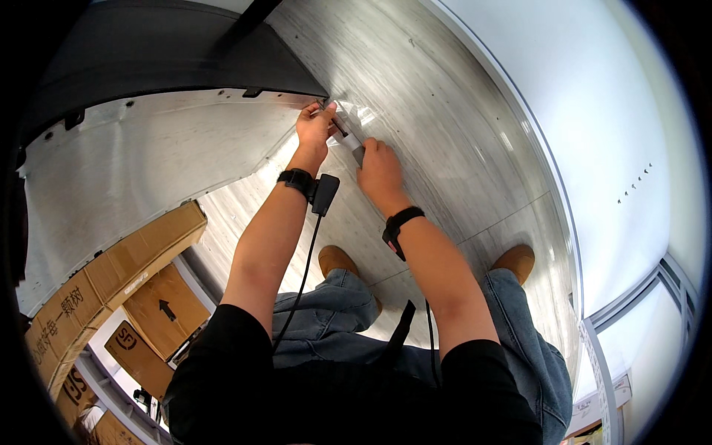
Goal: The person uses a screwdriver to fasten screws into the back panel of a white appliance, likely a refrigerator, securing it to a wall or rack. The person repeatedly picks up screws and tightens them at various points along the panel.
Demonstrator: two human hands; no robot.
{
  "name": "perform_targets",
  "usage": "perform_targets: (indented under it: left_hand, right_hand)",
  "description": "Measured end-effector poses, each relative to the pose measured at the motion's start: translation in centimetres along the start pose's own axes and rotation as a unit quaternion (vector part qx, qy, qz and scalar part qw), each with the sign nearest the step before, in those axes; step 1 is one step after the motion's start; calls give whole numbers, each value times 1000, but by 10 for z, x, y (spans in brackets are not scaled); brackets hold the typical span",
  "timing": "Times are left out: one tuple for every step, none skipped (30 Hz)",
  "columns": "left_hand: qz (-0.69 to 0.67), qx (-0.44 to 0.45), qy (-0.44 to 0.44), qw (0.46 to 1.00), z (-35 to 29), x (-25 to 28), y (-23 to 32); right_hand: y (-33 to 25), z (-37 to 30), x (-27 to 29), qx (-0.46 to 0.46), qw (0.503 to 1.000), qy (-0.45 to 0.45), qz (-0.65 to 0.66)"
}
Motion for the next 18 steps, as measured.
perform_targets:
  left_hand:
    - [49, -2, 17, 999, 0, 1, 0]
    - [36, 8, 7, 999, 0, 0, -1]
    - [22, 17, -3, 1000, 2, 1, -1]
    - [7, 27, -12, 1000, 2, 2, -2]
    - [-11, 34, -19, 999, 2, 1, -2]
    - [-30, 41, -26, 998, 2, 1, -2]
    - [-48, 48, -34, 997, 1, 0, -3]
    - [-63, 50, -34, 996, 0, 1, -2]
    - [-78, 51, -34, 995, 0, 1, -2]
    - [-93, 54, -33, 994, 0, 1, -3]
    - [-111, 58, -33, 992, 0, 1, -5]
    - [-128, 62, -34, 989, 0, 1, -6]
    - [-144, 64, -38, 987, -1, -2, -5]
    - [-153, 55, -53, 985, 0, -3, -5]
    - [-161, 46, -67, 984, 2, -2, -5]
    - [-171, 39, -79, 981, 3, 0, -5]
    - [-177, 39, -82, 980, 4, 0, -6]
    - [-183, 39, -86, 979, 5, 0, -7]
  right_hand:
    - [-1, -1, -3, 4, 1000, 3, -12]
    - [-1, -1, -6, 8, 1000, 5, -24]
    - [-2, -2, -8, 12, 999, 7, -37]
    - [-2, -3, -8, 10, 999, 8, -33]
    - [-2, -4, -9, 9, 1000, 9, -29]
    - [-2, -4, -9, 7, 1000, 10, -25]
    - [2, -3, -10, -1, 1000, 12, -3]
    - [8, -2, -11, -9, 1000, 14, 19]
    - [12, 0, -12, -17, 999, 15, 41]
    - [13, 0, -11, -44, 996, -7, 76]
    - [13, 1, -10, -71, 991, -30, 110]
    - [14, 1, -10, -97, 983, -52, 144]
    - [22, 2, -14, -98, 975, -55, 190]
    - [31, 5, -20, -96, 965, -59, 237]
    - [41, 7, -25, -94, 952, -62, 283]
    - [40, 8, -24, -77, 957, -63, 273]
    - [39, 8, -24, -60, 961, -64, 263]
    - [38, 8, -24, -43, 964, -65, 253]
Point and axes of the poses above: each hand's wrist, its own z-axis towards the middle knuckle, its own x-axis out of the back of the hand, y = z × x, the point moved 6 cm from there along z, towards the middle knuckle, and after that the axes turned 11 degrees about z, right-handed, at the moved point
